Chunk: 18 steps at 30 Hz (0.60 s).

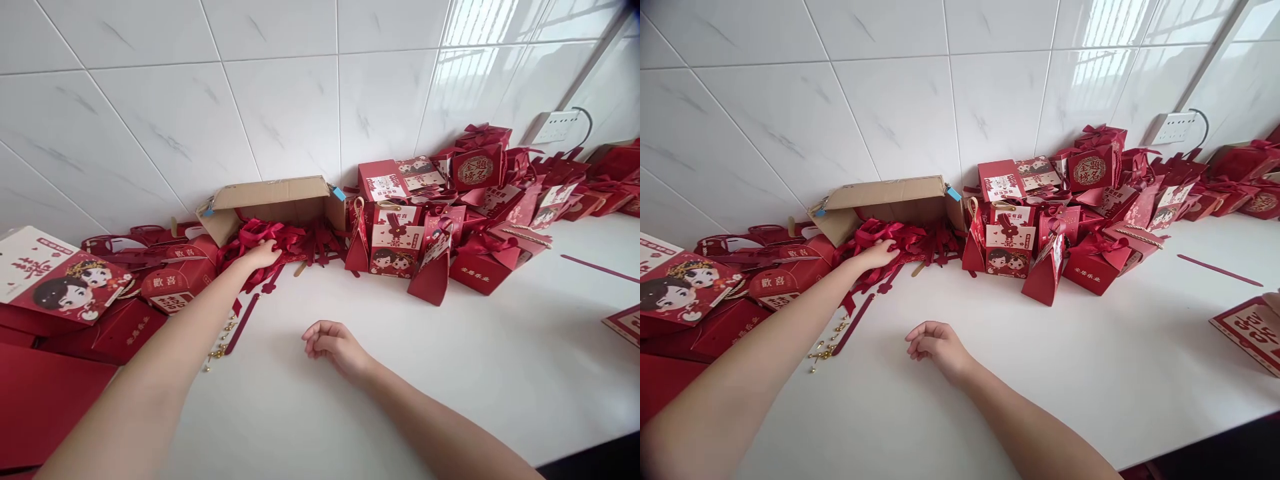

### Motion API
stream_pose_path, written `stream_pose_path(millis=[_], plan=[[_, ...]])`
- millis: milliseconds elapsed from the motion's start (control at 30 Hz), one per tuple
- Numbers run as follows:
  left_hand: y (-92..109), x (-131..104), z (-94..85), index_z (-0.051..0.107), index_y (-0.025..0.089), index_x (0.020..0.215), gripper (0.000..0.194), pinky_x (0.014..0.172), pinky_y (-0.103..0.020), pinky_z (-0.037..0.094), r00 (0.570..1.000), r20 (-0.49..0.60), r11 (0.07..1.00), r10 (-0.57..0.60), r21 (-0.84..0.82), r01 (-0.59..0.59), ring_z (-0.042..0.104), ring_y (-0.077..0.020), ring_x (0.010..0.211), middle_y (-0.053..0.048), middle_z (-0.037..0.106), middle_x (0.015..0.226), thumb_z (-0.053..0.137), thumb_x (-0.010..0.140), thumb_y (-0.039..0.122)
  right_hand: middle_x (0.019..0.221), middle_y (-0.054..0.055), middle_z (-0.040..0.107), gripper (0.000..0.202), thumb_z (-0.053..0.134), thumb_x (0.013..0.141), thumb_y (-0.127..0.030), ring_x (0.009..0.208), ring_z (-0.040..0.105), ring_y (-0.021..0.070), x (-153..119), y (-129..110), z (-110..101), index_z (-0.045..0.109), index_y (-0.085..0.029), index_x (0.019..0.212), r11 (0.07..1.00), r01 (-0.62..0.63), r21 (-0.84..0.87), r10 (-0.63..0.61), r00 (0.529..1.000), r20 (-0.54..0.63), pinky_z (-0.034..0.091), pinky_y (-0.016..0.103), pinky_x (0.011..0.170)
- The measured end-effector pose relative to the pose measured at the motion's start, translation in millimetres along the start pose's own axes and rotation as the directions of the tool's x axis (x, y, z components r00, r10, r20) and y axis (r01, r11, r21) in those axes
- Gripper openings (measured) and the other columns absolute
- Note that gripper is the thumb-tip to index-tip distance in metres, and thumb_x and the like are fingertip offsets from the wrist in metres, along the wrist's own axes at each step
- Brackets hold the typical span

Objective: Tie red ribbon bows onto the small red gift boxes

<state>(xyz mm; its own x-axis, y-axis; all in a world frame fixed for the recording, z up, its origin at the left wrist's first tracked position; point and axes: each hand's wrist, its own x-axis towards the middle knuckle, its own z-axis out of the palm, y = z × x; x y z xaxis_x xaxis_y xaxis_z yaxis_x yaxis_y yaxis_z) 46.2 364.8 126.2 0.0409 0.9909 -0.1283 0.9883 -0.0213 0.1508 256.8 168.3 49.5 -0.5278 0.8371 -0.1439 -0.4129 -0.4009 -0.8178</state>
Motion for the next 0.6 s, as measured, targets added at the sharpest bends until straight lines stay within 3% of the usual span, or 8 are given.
stream_pose_path(millis=[167, 267, 333, 400, 467, 600], plan=[[0, -20, -28.3, 0.063, 0.016, 0.105, 0.027, 0.082, -0.036, 0.052, 1.000, 0.015, 0.975, 0.025, -0.221, -0.021, 0.064, -0.0187, 0.091, -0.006, 0.067, 0.106, 0.054, 0.088, 0.035, 0.070, 0.002, 0.062, 0.020, 0.055, 0.061, -0.013, 0.064, 0.054, 0.0117, -1, 0, -2, 0.067, -0.015, 0.077, 1.000, -0.002, -0.012, 0.002, 1.000, 0.006, 0.038, 0.027, 0.065], [-13, -64, -41.9, 0.070, 0.022, 0.095, 0.025, 0.083, -0.028, 0.050, 1.000, -0.019, 0.955, 0.010, -0.296, -0.015, 0.066, -0.0201, 0.092, 0.000, 0.072, 0.100, 0.057, 0.081, 0.039, 0.071, 0.002, 0.062, 0.021, 0.055, 0.062, -0.014, 0.064, 0.053, 0.0118, -2, 1, -4, 0.067, -0.015, 0.078, 1.000, -0.009, -0.029, 0.009, 1.000, 0.014, 0.038, 0.027, 0.065], [-26, -108, -40.2, 0.066, 0.023, 0.104, 0.034, 0.089, -0.029, 0.047, 0.996, -0.083, 0.946, -0.038, -0.325, 0.009, 0.063, -0.0217, 0.101, -0.001, 0.070, 0.108, 0.053, 0.081, 0.044, 0.071, 0.002, 0.062, 0.020, 0.055, 0.063, -0.014, 0.065, 0.053, 0.0119, -3, 2, -4, 0.067, -0.016, 0.079, 0.999, -0.012, -0.041, 0.013, 1.000, 0.019, 0.037, 0.027, 0.066], [-42, -161, -26.7, 0.059, 0.022, 0.114, 0.043, 0.095, -0.032, 0.044, 0.983, -0.153, 0.938, -0.102, -0.345, 0.044, 0.057, -0.0227, 0.113, -0.005, 0.064, 0.119, 0.043, 0.084, 0.048, 0.072, 0.002, 0.062, 0.019, 0.056, 0.064, -0.015, 0.065, 0.053, 0.0118, -4, 3, -4, 0.067, -0.016, 0.080, 0.999, -0.014, -0.049, 0.015, 1.000, 0.024, 0.037, 0.027, 0.066], [-56, -218, -2.3, 0.050, 0.021, 0.122, 0.046, 0.096, -0.035, 0.044, 0.972, -0.175, 0.931, -0.154, -0.355, 0.083, 0.052, -0.0226, 0.119, -0.008, 0.056, 0.129, 0.038, 0.085, 0.046, 0.071, 0.002, 0.061, 0.018, 0.056, 0.066, -0.016, 0.066, 0.052, 0.0118, -4, 4, -4, 0.067, -0.017, 0.080, 0.998, -0.015, -0.053, 0.017, 0.999, 0.030, 0.037, 0.028, 0.067], [-74, -309, 58.0, 0.054, 0.019, 0.104, 0.033, 0.088, -0.042, 0.049, 0.959, -0.135, 0.923, -0.250, -0.333, 0.194, 0.058, -0.0266, 0.103, -0.012, 0.060, 0.109, 0.046, 0.080, 0.041, 0.073, 0.002, 0.060, 0.015, 0.058, 0.068, -0.017, 0.068, 0.052, 0.0122, -6, 6, -3, 0.067, -0.017, 0.080, 0.998, -0.018, -0.059, 0.020, 0.999, 0.038, 0.036, 0.028, 0.069]])
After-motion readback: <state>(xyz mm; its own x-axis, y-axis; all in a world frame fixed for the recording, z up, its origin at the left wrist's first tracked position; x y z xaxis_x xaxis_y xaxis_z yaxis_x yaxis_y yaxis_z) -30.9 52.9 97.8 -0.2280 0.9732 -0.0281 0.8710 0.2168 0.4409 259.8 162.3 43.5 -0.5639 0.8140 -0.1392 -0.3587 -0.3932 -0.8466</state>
